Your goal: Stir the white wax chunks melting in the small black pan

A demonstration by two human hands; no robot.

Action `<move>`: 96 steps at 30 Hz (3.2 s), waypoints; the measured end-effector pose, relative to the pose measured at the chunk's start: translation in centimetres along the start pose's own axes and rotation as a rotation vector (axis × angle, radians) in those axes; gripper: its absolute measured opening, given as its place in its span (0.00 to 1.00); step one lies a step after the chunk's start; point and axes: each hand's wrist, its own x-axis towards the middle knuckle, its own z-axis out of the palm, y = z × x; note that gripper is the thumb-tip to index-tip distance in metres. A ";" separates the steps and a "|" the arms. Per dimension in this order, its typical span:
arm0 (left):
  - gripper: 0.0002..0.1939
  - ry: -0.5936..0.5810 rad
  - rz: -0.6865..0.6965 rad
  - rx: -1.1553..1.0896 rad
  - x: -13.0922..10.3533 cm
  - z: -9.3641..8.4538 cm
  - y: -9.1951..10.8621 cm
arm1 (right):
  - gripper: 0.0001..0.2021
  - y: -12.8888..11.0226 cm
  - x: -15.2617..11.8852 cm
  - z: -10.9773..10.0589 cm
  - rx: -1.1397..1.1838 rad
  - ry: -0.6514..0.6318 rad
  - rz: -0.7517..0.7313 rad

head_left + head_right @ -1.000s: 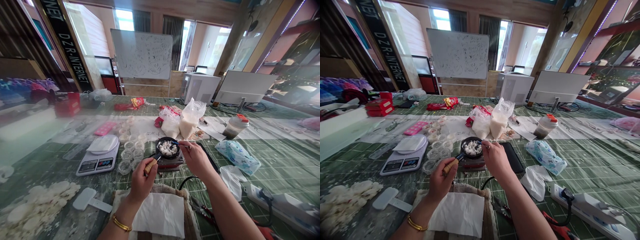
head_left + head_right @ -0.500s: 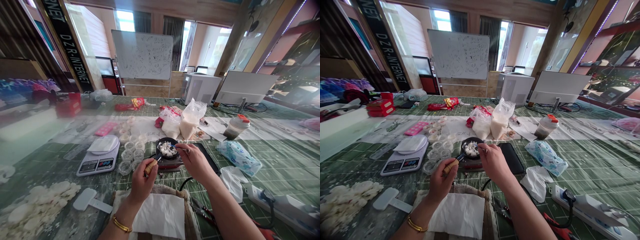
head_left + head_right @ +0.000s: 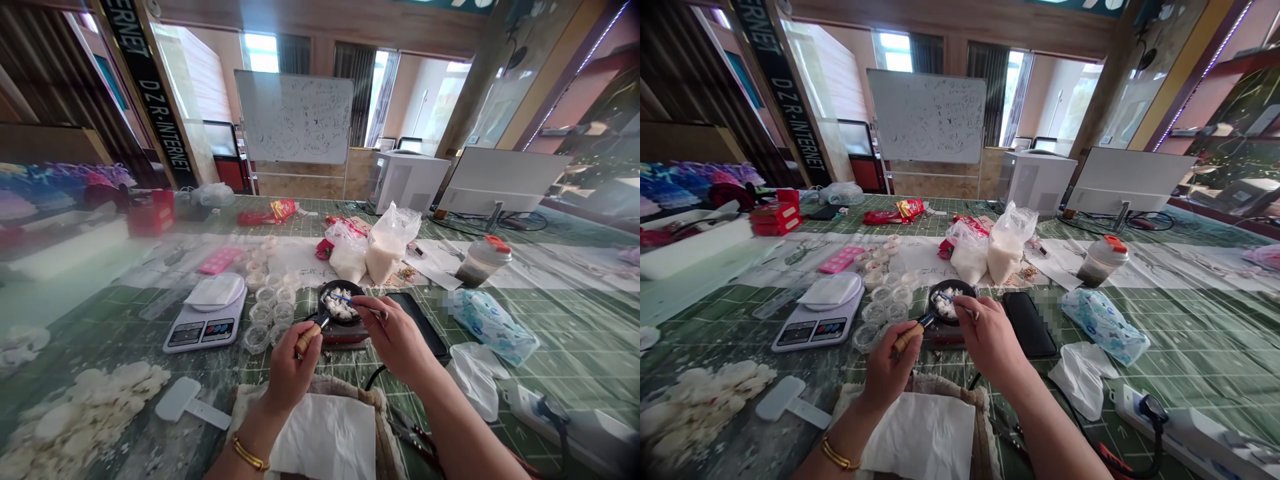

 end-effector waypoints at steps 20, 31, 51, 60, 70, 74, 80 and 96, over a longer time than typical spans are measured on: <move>0.09 -0.023 0.053 0.030 0.1 -0.3 0.0 | 0.13 -0.2 -0.5 -1.4 -0.087 -0.021 0.007; 0.10 -0.015 0.061 0.041 0.0 -0.2 -0.3 | 0.14 -0.6 -0.8 -1.9 -0.088 -0.057 0.027; 0.10 -0.022 0.070 0.051 0.1 -0.3 -0.1 | 0.13 -0.3 -0.9 -2.3 -0.117 0.022 0.012; 0.10 -0.026 0.052 0.033 0.0 -0.1 -0.2 | 0.13 -0.3 -0.9 -2.3 -0.127 0.049 0.029; 0.10 -0.015 0.052 0.033 0.1 -0.1 -0.1 | 0.14 0.3 -0.3 -2.2 -0.142 0.041 0.077; 0.10 -0.004 0.045 0.039 0.1 -0.1 0.0 | 0.13 0.4 -0.3 -2.1 -0.148 0.013 0.070; 0.10 -0.003 0.040 0.028 0.1 -0.2 0.0 | 0.14 0.1 -0.5 -2.1 -0.167 -0.023 0.066; 0.11 -0.016 0.013 0.012 -0.1 -0.1 -0.1 | 0.14 0.4 -0.2 -2.0 -0.153 0.054 0.072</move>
